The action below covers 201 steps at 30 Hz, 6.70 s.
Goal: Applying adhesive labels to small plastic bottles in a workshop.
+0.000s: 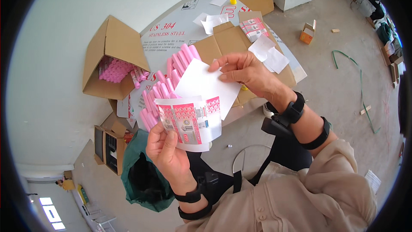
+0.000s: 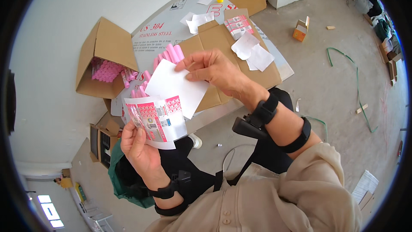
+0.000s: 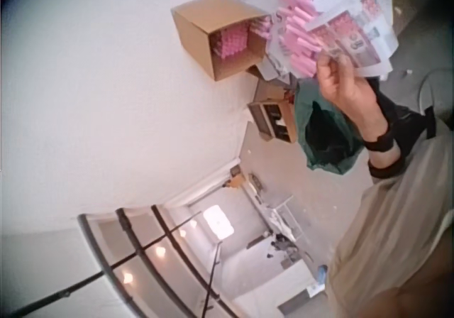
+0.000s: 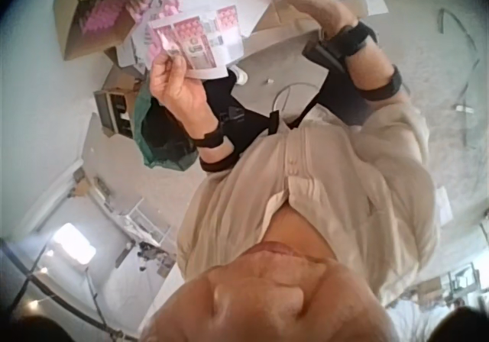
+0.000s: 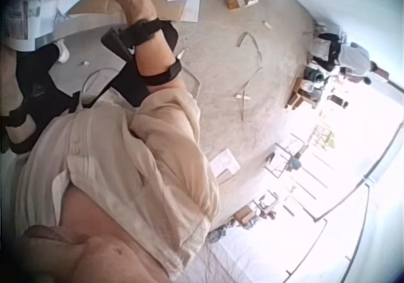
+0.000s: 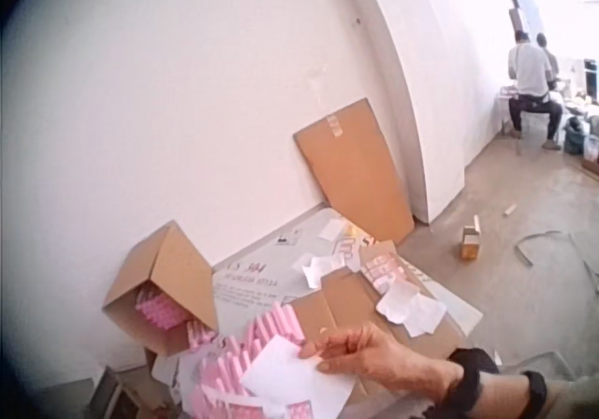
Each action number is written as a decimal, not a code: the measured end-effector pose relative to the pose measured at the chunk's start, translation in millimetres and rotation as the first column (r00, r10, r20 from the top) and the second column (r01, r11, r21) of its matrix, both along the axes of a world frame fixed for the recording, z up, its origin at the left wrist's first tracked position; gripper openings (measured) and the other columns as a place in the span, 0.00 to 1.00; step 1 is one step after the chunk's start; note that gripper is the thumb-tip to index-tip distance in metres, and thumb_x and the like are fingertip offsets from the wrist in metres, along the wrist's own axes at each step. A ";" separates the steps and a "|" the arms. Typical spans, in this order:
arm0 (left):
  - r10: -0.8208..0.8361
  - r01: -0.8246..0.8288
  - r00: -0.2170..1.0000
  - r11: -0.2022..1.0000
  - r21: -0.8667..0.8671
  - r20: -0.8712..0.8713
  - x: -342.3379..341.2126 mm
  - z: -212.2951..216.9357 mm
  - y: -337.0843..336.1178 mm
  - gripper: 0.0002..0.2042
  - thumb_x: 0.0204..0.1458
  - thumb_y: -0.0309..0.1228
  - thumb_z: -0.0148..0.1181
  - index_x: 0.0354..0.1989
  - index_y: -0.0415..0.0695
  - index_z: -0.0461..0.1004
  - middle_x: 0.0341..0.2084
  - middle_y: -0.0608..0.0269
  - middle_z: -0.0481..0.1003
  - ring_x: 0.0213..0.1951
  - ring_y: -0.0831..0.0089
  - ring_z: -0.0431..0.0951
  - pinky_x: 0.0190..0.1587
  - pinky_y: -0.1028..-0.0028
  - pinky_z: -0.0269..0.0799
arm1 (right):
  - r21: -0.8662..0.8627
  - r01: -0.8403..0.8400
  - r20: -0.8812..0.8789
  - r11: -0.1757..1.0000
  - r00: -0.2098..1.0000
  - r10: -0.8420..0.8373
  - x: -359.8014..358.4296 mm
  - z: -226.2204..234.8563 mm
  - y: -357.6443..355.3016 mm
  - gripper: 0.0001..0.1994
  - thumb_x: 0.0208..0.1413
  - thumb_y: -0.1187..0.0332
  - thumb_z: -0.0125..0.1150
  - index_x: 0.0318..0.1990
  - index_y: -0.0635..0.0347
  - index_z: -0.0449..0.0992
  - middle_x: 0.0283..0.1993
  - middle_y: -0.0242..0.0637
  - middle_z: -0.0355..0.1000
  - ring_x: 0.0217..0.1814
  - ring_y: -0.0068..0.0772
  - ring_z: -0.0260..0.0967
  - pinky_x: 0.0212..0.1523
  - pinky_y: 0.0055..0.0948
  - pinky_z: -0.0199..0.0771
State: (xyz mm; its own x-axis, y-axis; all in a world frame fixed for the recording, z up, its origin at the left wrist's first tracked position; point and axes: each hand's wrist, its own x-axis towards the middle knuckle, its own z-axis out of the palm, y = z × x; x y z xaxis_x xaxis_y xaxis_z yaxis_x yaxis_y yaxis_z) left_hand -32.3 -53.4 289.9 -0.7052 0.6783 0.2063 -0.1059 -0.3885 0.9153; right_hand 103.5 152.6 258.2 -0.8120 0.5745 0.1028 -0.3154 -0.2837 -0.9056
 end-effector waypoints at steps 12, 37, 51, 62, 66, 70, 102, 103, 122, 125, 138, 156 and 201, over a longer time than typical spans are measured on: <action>0.289 -0.335 0.911 0.934 -0.121 -0.295 -10.7 6.9 -23.2 0.05 0.49 0.18 0.57 0.35 0.31 0.71 0.30 0.55 0.76 0.30 0.76 0.77 0.35 0.78 0.73 | 0.209 0.304 0.053 0.929 0.945 -0.321 13.9 -24.6 -44.4 0.13 0.47 0.85 0.51 0.39 0.65 0.76 0.38 0.36 0.75 0.39 0.25 0.72 0.41 0.24 0.71; 0.206 -0.237 0.960 0.958 -0.163 -0.188 -2.1 -19.1 -2.0 0.07 0.53 0.21 0.55 0.39 0.33 0.68 0.32 0.54 0.76 0.34 0.78 0.76 0.39 0.80 0.70 | 0.898 0.426 -0.322 0.111 0.807 -0.494 24.5 -10.3 -100.7 0.19 0.35 0.80 0.59 0.41 0.66 0.73 0.42 0.40 0.72 0.40 0.38 0.69 0.38 0.32 0.69; 0.031 -0.085 0.967 0.975 -0.206 -0.251 -0.8 -20.0 3.0 0.09 0.49 0.20 0.60 0.38 0.31 0.72 0.31 0.58 0.77 0.33 0.79 0.75 0.38 0.81 0.69 | 0.052 0.311 0.096 0.949 0.944 -0.315 9.2 -25.0 -91.2 0.06 0.49 0.75 0.61 0.35 0.67 0.73 0.29 0.26 0.70 0.31 0.13 0.63 0.32 0.18 0.65; 0.049 -0.102 0.974 0.966 -0.238 -0.220 10.9 -23.1 10.1 0.09 0.50 0.23 0.59 0.38 0.32 0.72 0.30 0.59 0.77 0.30 0.81 0.74 0.36 0.81 0.70 | 0.871 0.473 -0.454 -0.132 0.674 -0.583 10.5 -18.0 -100.3 0.13 0.32 0.73 0.60 0.31 0.62 0.73 0.39 0.39 0.71 0.32 0.33 0.66 0.27 0.29 0.66; 0.058 -0.112 0.967 0.971 -0.211 -0.249 14.3 -25.4 12.5 0.10 0.52 0.23 0.58 0.41 0.31 0.71 0.32 0.59 0.77 0.33 0.81 0.74 0.38 0.81 0.69 | 0.895 0.429 -0.422 -0.122 0.727 -0.541 5.2 -23.7 -114.8 0.14 0.34 0.71 0.58 0.33 0.63 0.73 0.43 0.41 0.71 0.35 0.34 0.66 0.30 0.29 0.67; 0.084 -0.154 0.953 0.962 -0.226 -0.290 12.9 -28.2 8.9 0.10 0.53 0.24 0.57 0.42 0.31 0.71 0.34 0.59 0.76 0.35 0.80 0.74 0.39 0.81 0.69 | 0.908 0.417 -0.372 -0.041 0.758 -0.535 1.4 -25.5 -119.6 0.15 0.35 0.72 0.59 0.36 0.63 0.72 0.46 0.43 0.70 0.39 0.40 0.68 0.34 0.33 0.69; 0.125 -0.102 0.952 0.990 -0.097 0.280 25.4 -22.2 2.9 0.12 0.52 0.21 0.52 0.45 0.29 0.70 0.40 0.55 0.74 0.42 0.70 0.74 0.48 0.71 0.68 | -0.454 0.412 0.052 0.790 0.897 -0.438 -3.1 -61.3 -115.3 0.09 0.58 0.69 0.53 0.38 0.67 0.74 0.31 0.28 0.72 0.31 0.12 0.63 0.32 0.16 0.64; 0.126 -0.103 0.952 0.990 -0.098 0.278 22.0 -25.3 0.8 0.12 0.52 0.21 0.52 0.45 0.29 0.70 0.40 0.55 0.74 0.42 0.70 0.74 0.48 0.71 0.68 | -0.456 0.411 0.051 0.790 0.898 -0.438 -3.9 -62.3 -116.1 0.09 0.58 0.69 0.53 0.38 0.67 0.74 0.31 0.28 0.72 0.31 0.12 0.63 0.32 0.16 0.64; -0.167 0.153 0.986 0.879 -0.453 0.008 22.6 -32.0 14.7 0.16 0.55 0.26 0.52 0.49 0.29 0.63 0.27 0.55 0.73 0.24 0.73 0.75 0.24 0.77 0.73 | -0.514 0.303 -0.007 0.803 0.934 -0.358 -7.4 -64.7 -135.7 0.10 0.58 0.69 0.53 0.40 0.67 0.76 0.35 0.30 0.74 0.34 0.13 0.67 0.33 0.16 0.68; -0.203 0.047 0.962 0.783 -0.621 -0.183 22.6 -32.9 13.2 0.17 0.50 0.23 0.57 0.48 0.31 0.65 0.26 0.55 0.73 0.22 0.72 0.74 0.24 0.75 0.70 | -0.639 0.228 0.032 0.734 0.962 -0.271 -5.3 -73.4 -132.0 0.10 0.58 0.69 0.52 0.40 0.66 0.75 0.36 0.34 0.75 0.34 0.19 0.72 0.32 0.21 0.74; -0.246 -0.393 0.684 0.669 -0.631 -0.687 0.9 -43.6 10.4 0.11 0.41 0.27 0.65 0.31 0.36 0.70 0.16 0.59 0.70 0.18 0.69 0.66 0.25 0.72 0.64 | -0.759 0.165 0.052 0.630 0.980 -0.194 -3.9 -77.8 -126.5 0.10 0.57 0.67 0.53 0.41 0.64 0.73 0.37 0.35 0.74 0.35 0.25 0.74 0.36 0.27 0.77; 0.105 -0.580 0.531 0.769 -0.270 -0.841 -8.6 -33.3 11.5 0.10 0.48 0.24 0.59 0.21 0.38 0.64 0.14 0.64 0.64 0.18 0.74 0.63 0.22 0.73 0.59 | -0.486 0.432 0.175 0.759 0.900 -0.400 -5.9 -84.5 -126.4 0.11 0.54 0.71 0.54 0.40 0.69 0.75 0.32 0.34 0.74 0.30 0.20 0.70 0.29 0.21 0.70; 0.065 -0.092 0.132 0.994 0.053 -0.989 37.3 -40.8 -4.3 0.12 0.42 0.13 0.53 0.36 0.38 0.65 0.33 0.53 0.73 0.31 0.56 0.74 0.34 0.62 0.72 | -0.862 -0.064 -0.266 0.504 0.901 -0.342 9.7 -85.5 -118.4 0.17 0.49 0.73 0.49 0.49 0.60 0.67 0.47 0.38 0.70 0.48 0.33 0.68 0.52 0.40 0.64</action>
State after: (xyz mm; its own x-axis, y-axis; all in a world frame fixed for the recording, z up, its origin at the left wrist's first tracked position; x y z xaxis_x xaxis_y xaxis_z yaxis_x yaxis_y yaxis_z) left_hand 5.0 -57.7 249.1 0.0477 0.6460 0.7619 0.9252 -0.3160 0.2100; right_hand 113.3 34.2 172.6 -0.7244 0.6484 -0.2342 -0.6543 -0.7536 -0.0627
